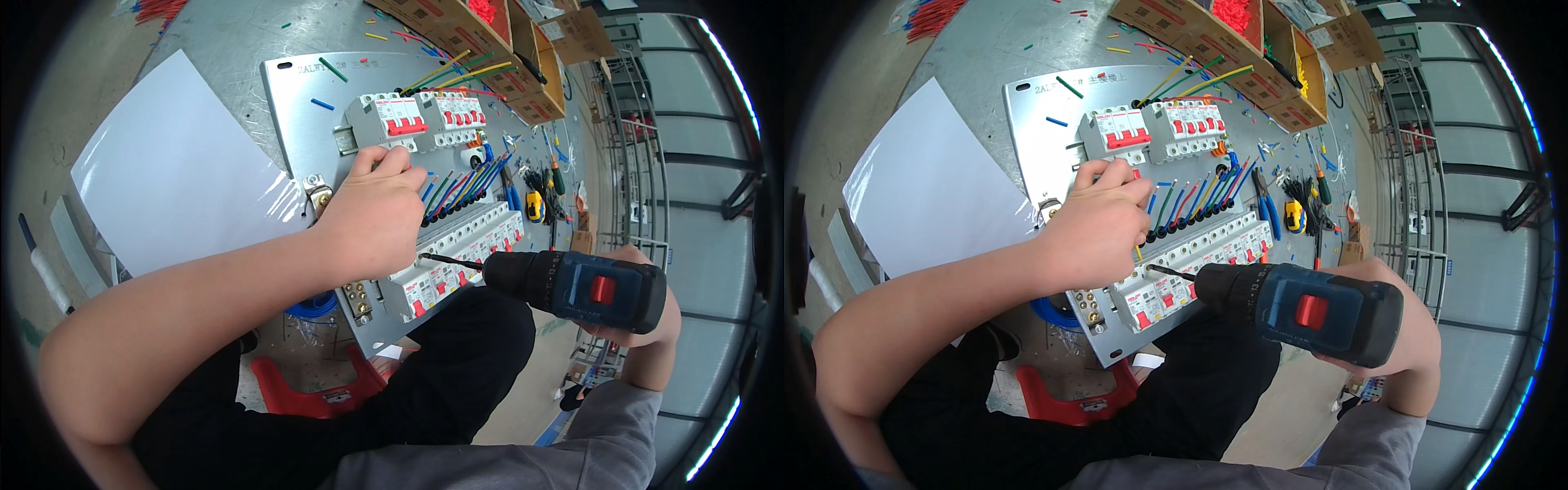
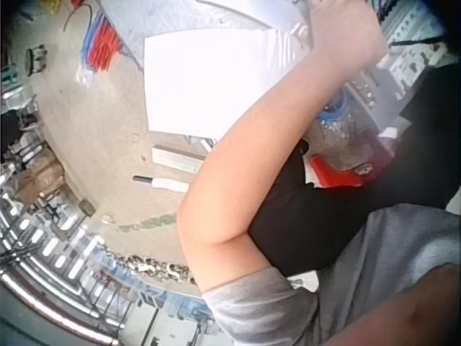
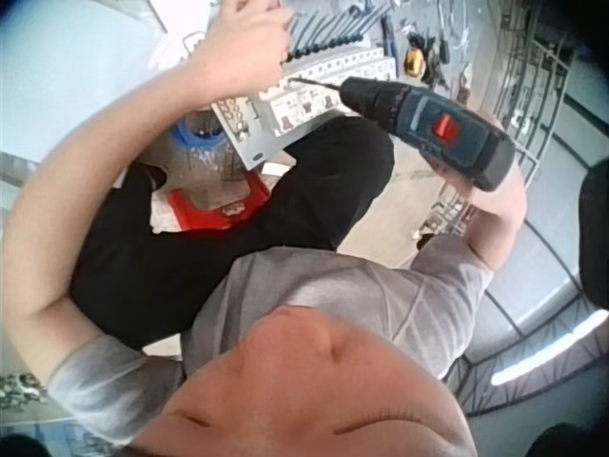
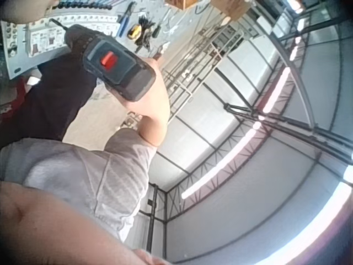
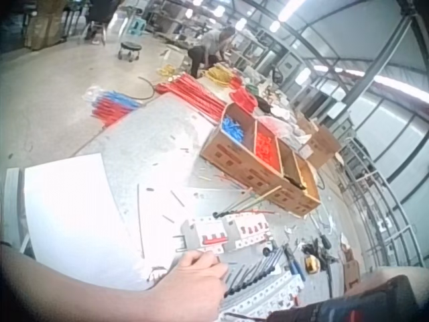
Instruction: The person sits on a low stool and wires an electrical distribution board. They use a cordless drill to tighten terminal screws and pliers to strip and insert colored wires into the circuit breakers and busbars.
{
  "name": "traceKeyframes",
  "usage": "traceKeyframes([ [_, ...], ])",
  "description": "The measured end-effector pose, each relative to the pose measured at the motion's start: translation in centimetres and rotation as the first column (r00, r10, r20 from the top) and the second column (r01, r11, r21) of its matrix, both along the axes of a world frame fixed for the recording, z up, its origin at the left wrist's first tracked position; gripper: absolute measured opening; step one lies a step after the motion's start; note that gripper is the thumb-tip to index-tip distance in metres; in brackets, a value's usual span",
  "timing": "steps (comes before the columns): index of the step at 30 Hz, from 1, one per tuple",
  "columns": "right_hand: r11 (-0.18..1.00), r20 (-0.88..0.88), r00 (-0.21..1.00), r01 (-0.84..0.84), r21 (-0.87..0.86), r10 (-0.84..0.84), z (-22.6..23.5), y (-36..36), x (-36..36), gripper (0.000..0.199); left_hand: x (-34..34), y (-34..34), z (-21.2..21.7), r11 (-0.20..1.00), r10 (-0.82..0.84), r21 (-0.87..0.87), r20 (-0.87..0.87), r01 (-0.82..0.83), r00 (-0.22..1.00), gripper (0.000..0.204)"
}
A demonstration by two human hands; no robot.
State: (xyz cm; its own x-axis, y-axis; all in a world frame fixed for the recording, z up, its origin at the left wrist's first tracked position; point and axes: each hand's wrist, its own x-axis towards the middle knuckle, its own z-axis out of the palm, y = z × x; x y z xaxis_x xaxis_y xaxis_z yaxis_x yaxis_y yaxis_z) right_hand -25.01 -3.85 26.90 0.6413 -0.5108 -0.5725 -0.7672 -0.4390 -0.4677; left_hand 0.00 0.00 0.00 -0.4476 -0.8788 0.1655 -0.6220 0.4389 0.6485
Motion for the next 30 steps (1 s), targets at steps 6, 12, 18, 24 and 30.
traceKeyframes([
  [6,0.999,-0.059,0.998,-0.039,-0.017,0.038,-0.1,0.1,0.4,0.043,0.0,-0.1,0.1,1.000,0.008,-0.027,-0.009,-0.009,1.000,0.015],
  [12,0.998,-0.316,0.948,-0.042,-0.043,0.027,0.5,-0.8,3.7,0.043,-0.6,-0.3,-0.1,0.999,-0.006,-0.047,-0.024,0.005,1.000,0.015],
  [18,0.989,-0.357,0.925,-0.148,-0.014,0.133,0.3,-2.0,5.6,0.045,-0.1,0.2,-0.1,0.997,0.022,-0.069,0.017,-0.020,1.000,0.019],
  [24,0.969,-0.357,0.910,-0.244,-0.047,0.212,0.7,-1.9,6.1,0.045,-0.2,0.1,0.1,0.999,0.005,-0.047,0.014,-0.004,1.000,0.019],
  [30,0.937,-0.255,0.927,-0.317,-0.146,0.274,0.8,-2.5,5.8,0.040,-0.2,0.0,0.3,0.999,-0.018,-0.033,0.012,0.018,1.000,0.014],
])
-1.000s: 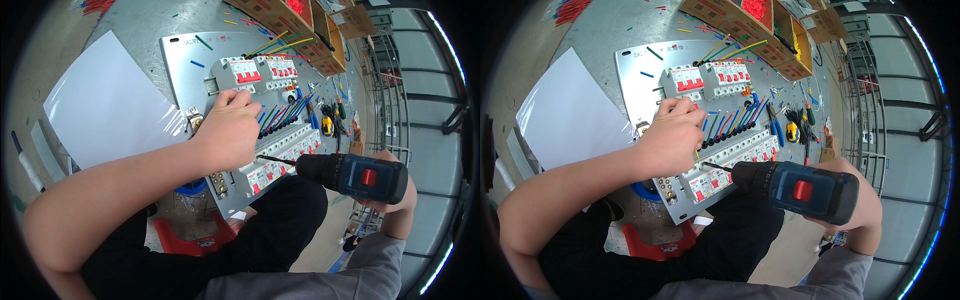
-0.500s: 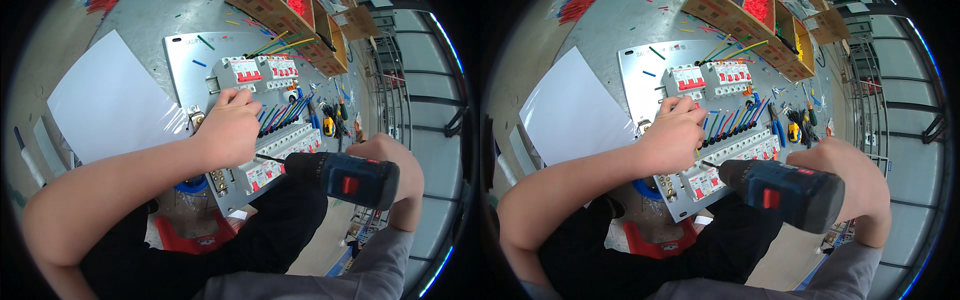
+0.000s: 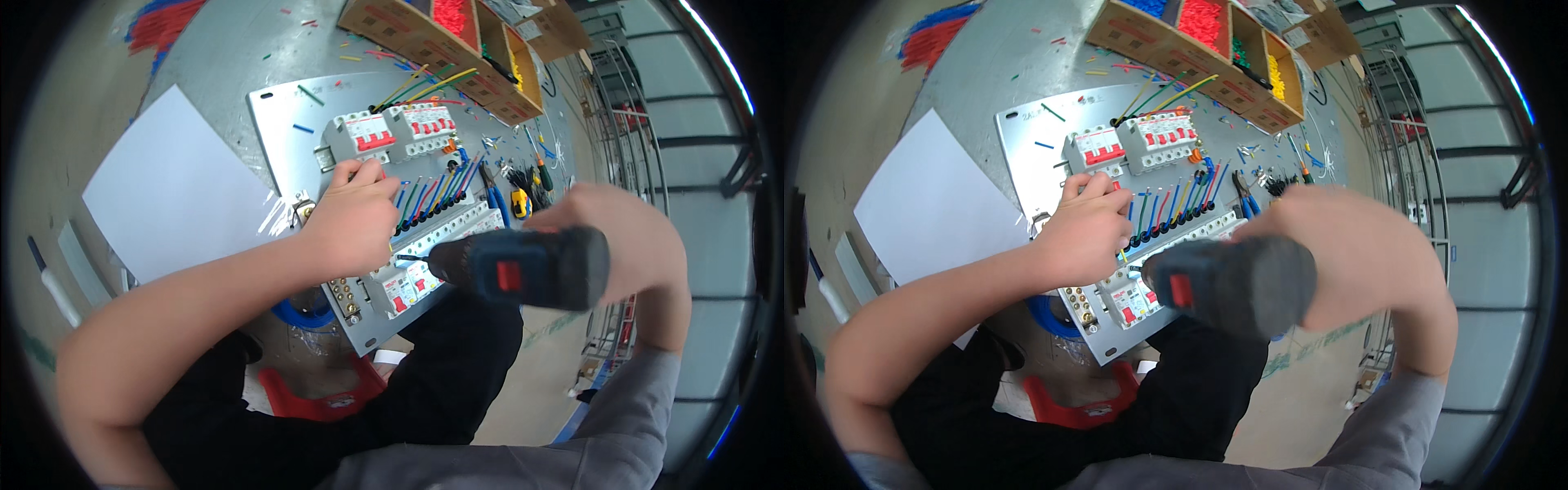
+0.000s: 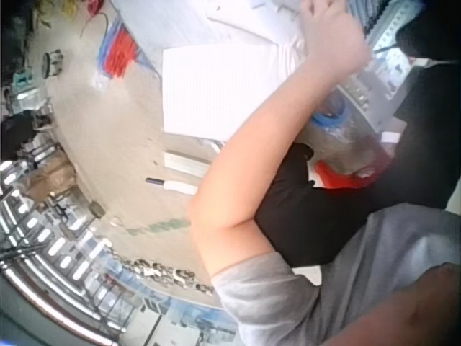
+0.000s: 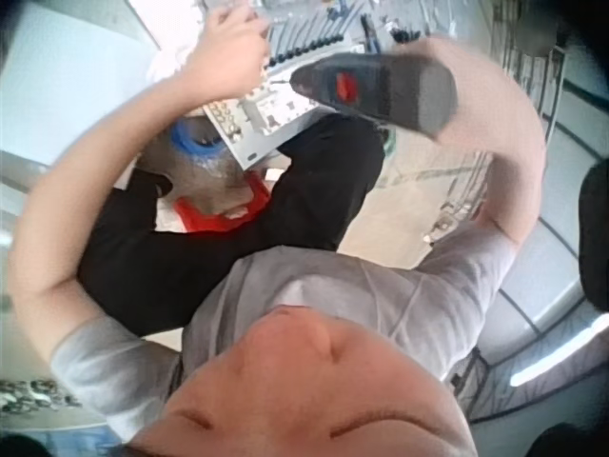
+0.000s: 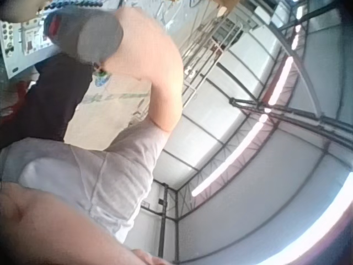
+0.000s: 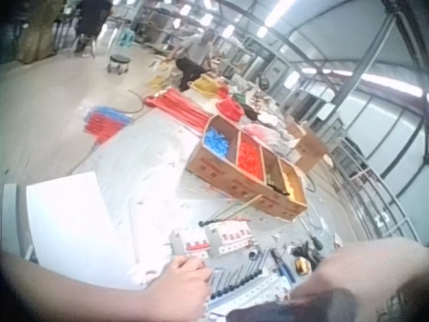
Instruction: The person sits on a low stool and wires an electrical distribution board. They use a cordless drill to tighten terminal screws and pliers to strip and insert colored wires into the circuit breakers and busbars.
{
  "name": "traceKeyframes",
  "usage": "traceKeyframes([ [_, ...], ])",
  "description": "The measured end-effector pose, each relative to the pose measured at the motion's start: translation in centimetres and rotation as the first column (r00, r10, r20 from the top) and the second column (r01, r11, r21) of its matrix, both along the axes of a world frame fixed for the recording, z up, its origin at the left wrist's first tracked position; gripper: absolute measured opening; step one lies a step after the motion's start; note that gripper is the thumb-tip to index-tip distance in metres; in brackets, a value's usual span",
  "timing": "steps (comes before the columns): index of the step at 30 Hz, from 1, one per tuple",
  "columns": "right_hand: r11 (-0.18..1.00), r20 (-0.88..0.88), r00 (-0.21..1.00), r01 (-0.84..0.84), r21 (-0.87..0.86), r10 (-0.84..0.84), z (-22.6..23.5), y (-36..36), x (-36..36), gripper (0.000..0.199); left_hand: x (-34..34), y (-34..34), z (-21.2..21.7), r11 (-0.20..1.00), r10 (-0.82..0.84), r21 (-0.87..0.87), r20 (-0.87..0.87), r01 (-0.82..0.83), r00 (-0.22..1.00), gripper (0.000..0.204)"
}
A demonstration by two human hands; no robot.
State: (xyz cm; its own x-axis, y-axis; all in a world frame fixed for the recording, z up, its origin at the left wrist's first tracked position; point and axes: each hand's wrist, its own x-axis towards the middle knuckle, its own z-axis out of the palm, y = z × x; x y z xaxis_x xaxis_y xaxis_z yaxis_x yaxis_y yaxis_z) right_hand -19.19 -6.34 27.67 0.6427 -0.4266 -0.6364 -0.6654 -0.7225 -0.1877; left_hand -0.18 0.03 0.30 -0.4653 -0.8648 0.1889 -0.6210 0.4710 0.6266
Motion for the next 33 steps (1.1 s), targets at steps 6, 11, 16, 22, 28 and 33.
traceKeyframes([
  [6,0.991,0.055,0.989,-0.133,-0.031,0.134,6.4,-0.9,-2.0,0.044,0.3,-0.7,0.4,0.995,-0.060,-0.086,0.002,0.060,0.998,0.012],
  [11,0.884,0.502,0.859,0.154,-0.442,0.102,4.3,1.7,-13.1,0.033,4.1,-2.7,1.6,0.965,0.007,-0.264,-0.017,-0.012,1.000,0.009],
  [16,0.544,0.873,-0.060,0.761,0.354,-0.483,-3.4,5.7,-20.6,0.050,3.7,-2.5,2.9,0.931,0.071,-0.351,-0.085,-0.097,0.994,0.009],
  [22,0.236,0.799,-0.574,0.763,0.602,-0.181,-12.6,5.7,-32.0,0.045,3.6,-3.0,3.5,0.893,-0.210,-0.328,0.305,0.309,0.929,0.016],
  [28,0.181,0.742,-0.670,0.727,0.662,-0.022,-21.3,3.3,-36.3,0.041,2.3,-4.2,3.8,0.891,-0.301,-0.212,0.386,0.401,0.872,0.025],
  [33,0.191,0.819,-0.573,0.802,0.566,-0.020,-24.4,1.6,-35.4,0.035,1.3,-3.6,1.9,0.922,-0.288,-0.167,0.307,0.349,0.907,0.019],
])
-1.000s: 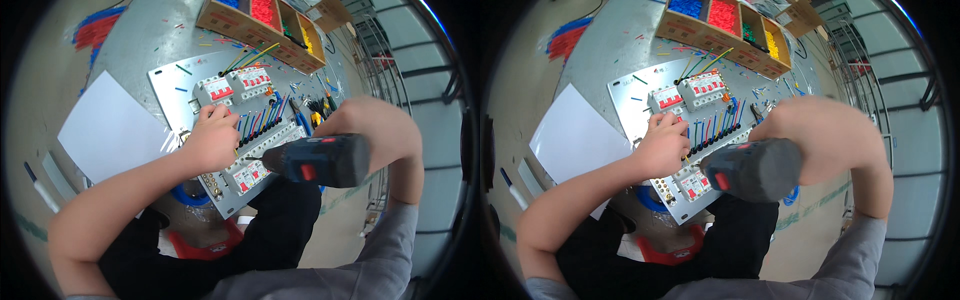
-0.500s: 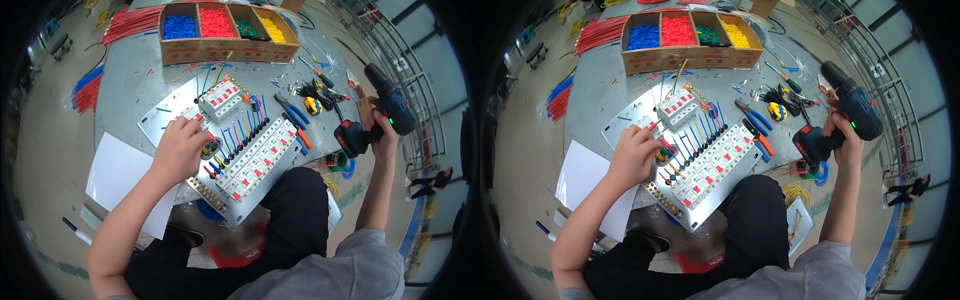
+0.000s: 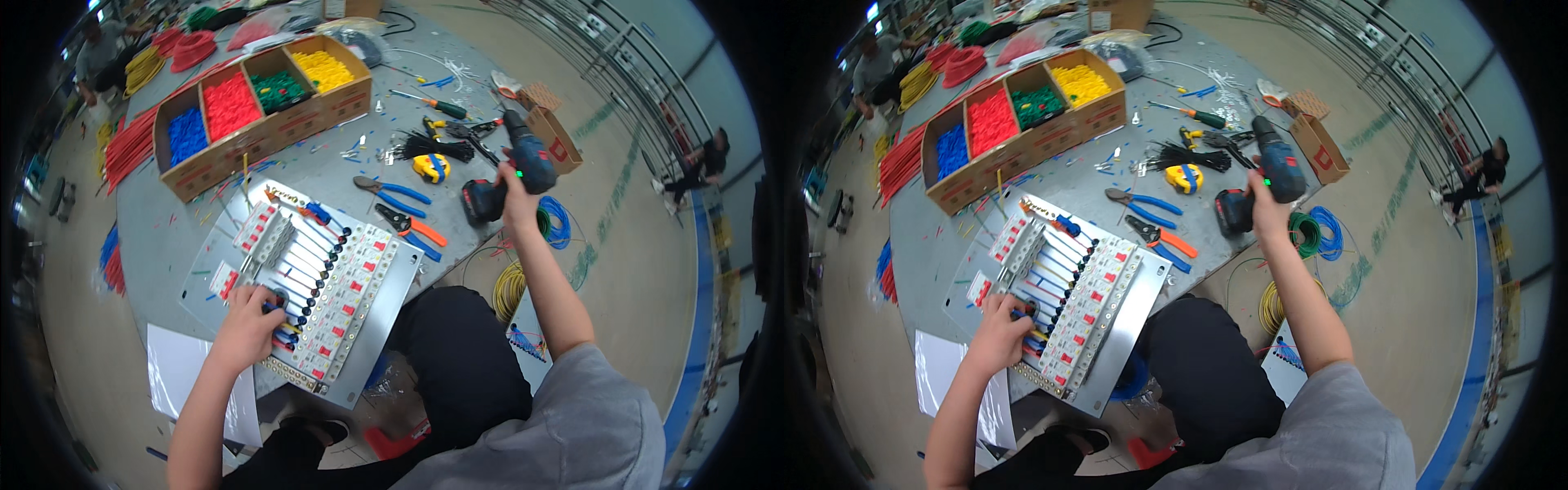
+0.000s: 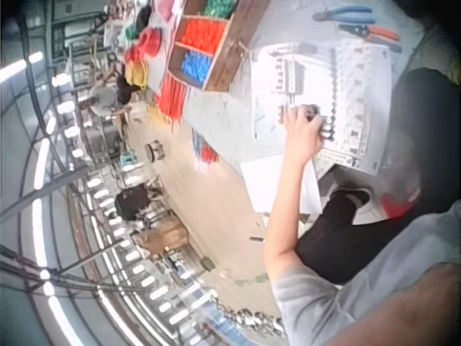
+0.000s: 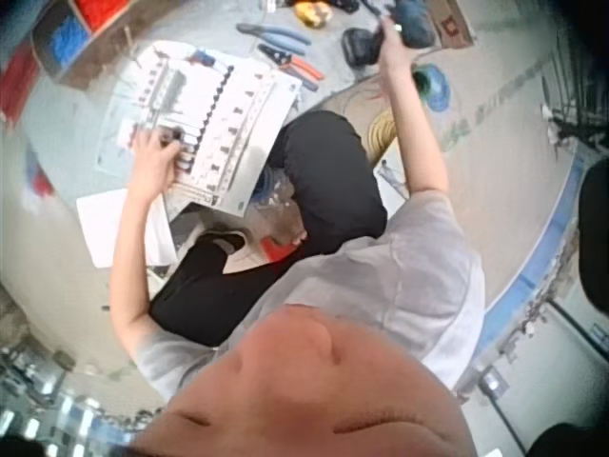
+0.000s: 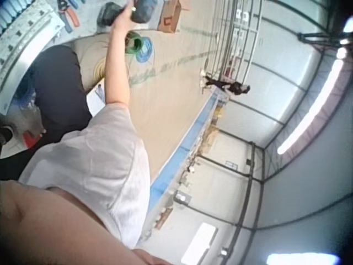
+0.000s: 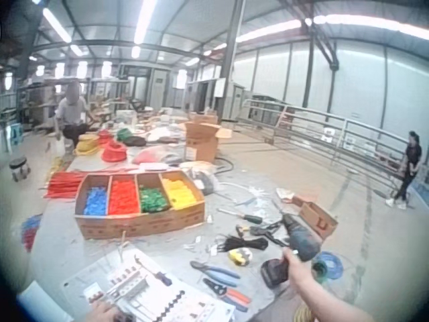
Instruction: The person sits on a low stool and wires an electrical distribution board. They use a cordless drill to tighten terminal screws and pliers to strip and insert colored wires into the circuit breakers and busbars.
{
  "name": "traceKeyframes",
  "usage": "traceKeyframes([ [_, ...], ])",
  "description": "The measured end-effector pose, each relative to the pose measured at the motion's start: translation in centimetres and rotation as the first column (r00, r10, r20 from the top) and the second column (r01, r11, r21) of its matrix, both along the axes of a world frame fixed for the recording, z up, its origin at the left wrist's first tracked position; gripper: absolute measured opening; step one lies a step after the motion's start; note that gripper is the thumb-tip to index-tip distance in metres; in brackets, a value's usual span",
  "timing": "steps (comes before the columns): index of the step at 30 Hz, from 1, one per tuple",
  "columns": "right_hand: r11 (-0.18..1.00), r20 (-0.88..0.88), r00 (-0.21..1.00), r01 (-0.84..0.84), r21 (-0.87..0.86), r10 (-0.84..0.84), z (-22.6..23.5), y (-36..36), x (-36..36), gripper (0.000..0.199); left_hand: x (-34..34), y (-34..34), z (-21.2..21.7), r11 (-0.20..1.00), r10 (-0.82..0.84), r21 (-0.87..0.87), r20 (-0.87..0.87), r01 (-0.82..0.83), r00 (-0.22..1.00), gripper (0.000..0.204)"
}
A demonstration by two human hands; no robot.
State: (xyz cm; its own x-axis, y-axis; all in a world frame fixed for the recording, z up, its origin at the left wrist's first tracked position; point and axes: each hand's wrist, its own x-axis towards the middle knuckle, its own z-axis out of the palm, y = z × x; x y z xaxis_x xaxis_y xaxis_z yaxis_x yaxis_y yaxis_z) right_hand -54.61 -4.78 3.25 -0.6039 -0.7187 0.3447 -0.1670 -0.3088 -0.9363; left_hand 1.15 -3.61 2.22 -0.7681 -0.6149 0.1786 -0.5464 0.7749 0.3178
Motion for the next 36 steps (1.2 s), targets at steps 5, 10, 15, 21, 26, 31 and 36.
traceKeyframes([
  [5,0.998,-0.100,0.995,0.005,0.060,0.001,-0.7,-0.2,0.2,0.036,-0.3,-0.1,0.2,0.997,-0.044,-0.063,0.033,0.046,0.998,0.022],
  [10,0.999,-0.069,0.998,0.016,0.028,-0.014,-1.5,-0.9,-0.8,0.037,0.1,0.3,0.1,0.996,-0.015,-0.091,0.057,0.020,0.998,0.021],
  [15,0.992,-0.014,0.992,0.126,-0.015,-0.126,-1.1,-0.8,-3.2,0.036,-0.4,1.3,3.1,0.949,-0.065,-0.299,0.124,0.100,0.990,0.015],
  [21,0.980,-0.168,0.975,0.165,0.110,-0.145,-2.5,-1.6,-8.0,0.034,1.1,3.9,5.9,0.990,0.038,-0.141,0.201,-0.009,0.979,0.008],
  [26,0.971,-0.154,0.983,0.130,0.202,-0.100,-3.3,-1.5,-5.6,0.038,2.4,8.9,8.7,0.984,0.179,-0.053,0.275,-0.171,0.945,0.026],
  [31,0.665,-0.560,0.828,0.441,0.603,-0.041,-3.1,6.3,-8.4,0.092,-0.4,14.4,5.8,0.821,0.562,0.167,-0.067,-0.547,0.824,0.033],
  [36,0.798,-0.360,0.844,-0.124,0.590,0.397,2.8,14.0,2.2,0.030,-0.6,18.8,7.9,0.559,0.765,0.472,0.024,-0.681,0.644,0.030],
])
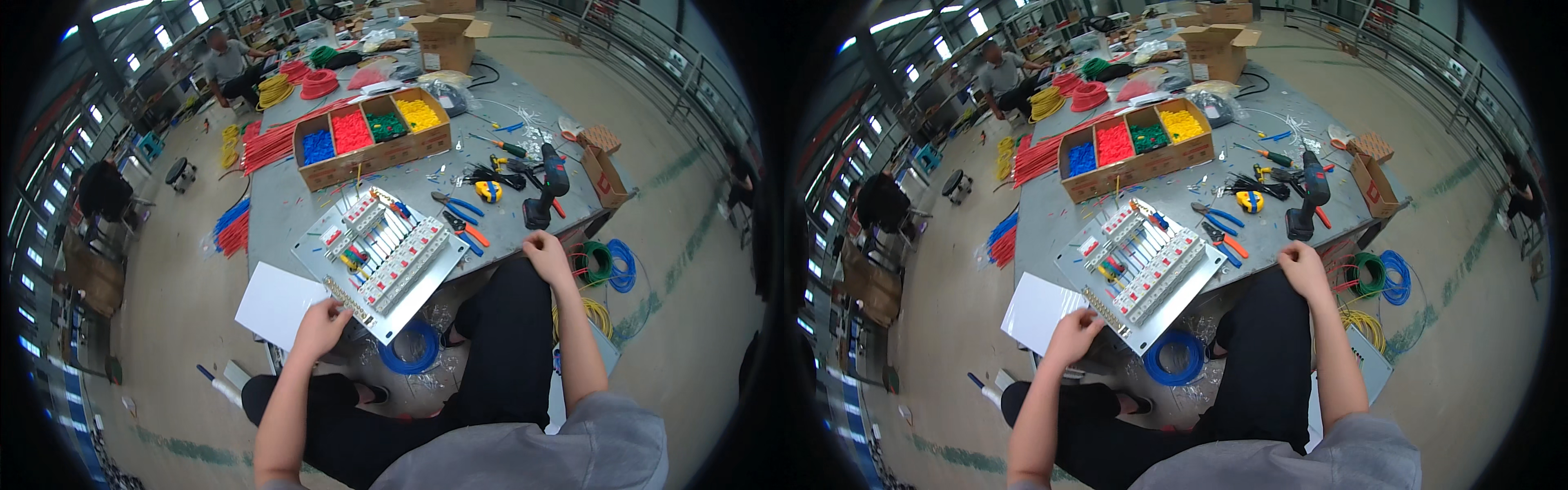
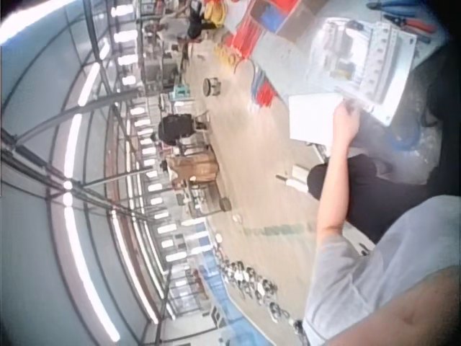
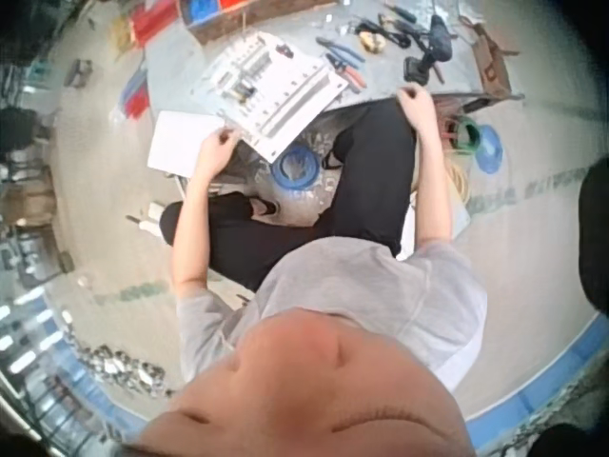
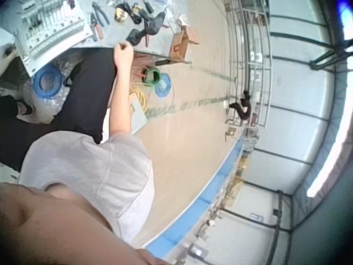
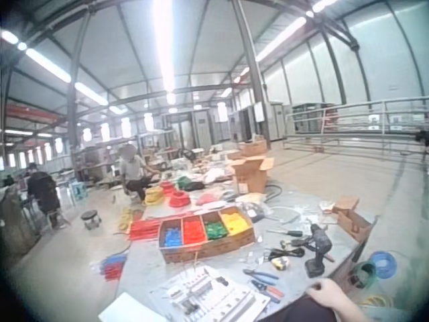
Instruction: The person sits on a low stool and wires an electrical distribution board. They use a cordless drill to tighten terminal screws and pliers to strip and insert colored wires into the circuit breakers and busbars.
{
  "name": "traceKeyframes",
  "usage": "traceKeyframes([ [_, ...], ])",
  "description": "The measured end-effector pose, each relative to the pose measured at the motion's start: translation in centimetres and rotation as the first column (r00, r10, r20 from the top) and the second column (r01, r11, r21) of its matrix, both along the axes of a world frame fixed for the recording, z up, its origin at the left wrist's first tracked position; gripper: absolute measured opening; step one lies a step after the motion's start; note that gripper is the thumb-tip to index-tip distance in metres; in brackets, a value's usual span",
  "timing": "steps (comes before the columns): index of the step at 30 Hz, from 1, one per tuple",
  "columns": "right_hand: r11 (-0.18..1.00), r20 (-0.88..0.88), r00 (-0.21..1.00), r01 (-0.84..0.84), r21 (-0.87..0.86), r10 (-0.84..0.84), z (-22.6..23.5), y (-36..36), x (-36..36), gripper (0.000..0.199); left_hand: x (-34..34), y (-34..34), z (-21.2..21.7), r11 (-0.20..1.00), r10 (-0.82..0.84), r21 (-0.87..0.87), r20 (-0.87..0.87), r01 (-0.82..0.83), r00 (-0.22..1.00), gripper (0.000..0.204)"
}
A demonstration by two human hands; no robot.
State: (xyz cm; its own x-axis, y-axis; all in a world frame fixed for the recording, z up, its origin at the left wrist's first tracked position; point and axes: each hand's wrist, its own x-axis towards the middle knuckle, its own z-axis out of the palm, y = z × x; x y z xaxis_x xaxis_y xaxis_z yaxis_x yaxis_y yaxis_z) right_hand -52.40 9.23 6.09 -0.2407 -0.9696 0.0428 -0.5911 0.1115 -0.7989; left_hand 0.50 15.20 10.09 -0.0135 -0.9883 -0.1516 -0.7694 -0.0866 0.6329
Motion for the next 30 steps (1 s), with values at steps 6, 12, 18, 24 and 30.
traceKeyframes([
  [6,0.750,-0.149,0.740,-0.661,0.022,0.656,7.5,-8.0,16.6,0.026,-0.8,-9.5,-1.5,0.991,-0.079,-0.113,-0.099,0.068,0.992,0.027],
  [12,0.480,-0.547,0.400,-0.877,0.003,0.735,3.4,-15.9,28.5,0.032,-2.7,-13.2,-4.4,0.994,-0.067,-0.086,-0.043,0.063,0.997,0.024],
  [18,0.341,-0.548,0.267,-0.940,0.036,0.793,0.9,-18.2,31.8,0.014,-2.0,-13.0,-6.3,1.000,0.000,0.018,-0.137,0.002,0.991,0.026],
  [24,0.294,-0.581,0.231,-0.956,0.015,0.780,0.8,-18.9,33.5,0.014,-4.1,-12.2,-7.0,0.997,0.074,-0.001,-0.159,-0.076,0.984,0.033],
  [30,0.324,-0.584,0.326,-0.939,-0.111,0.743,0.3,-19.3,33.6,0.012,-5.3,-12.4,-8.1,0.973,0.222,-0.020,-0.210,-0.231,0.952,0.032],
])
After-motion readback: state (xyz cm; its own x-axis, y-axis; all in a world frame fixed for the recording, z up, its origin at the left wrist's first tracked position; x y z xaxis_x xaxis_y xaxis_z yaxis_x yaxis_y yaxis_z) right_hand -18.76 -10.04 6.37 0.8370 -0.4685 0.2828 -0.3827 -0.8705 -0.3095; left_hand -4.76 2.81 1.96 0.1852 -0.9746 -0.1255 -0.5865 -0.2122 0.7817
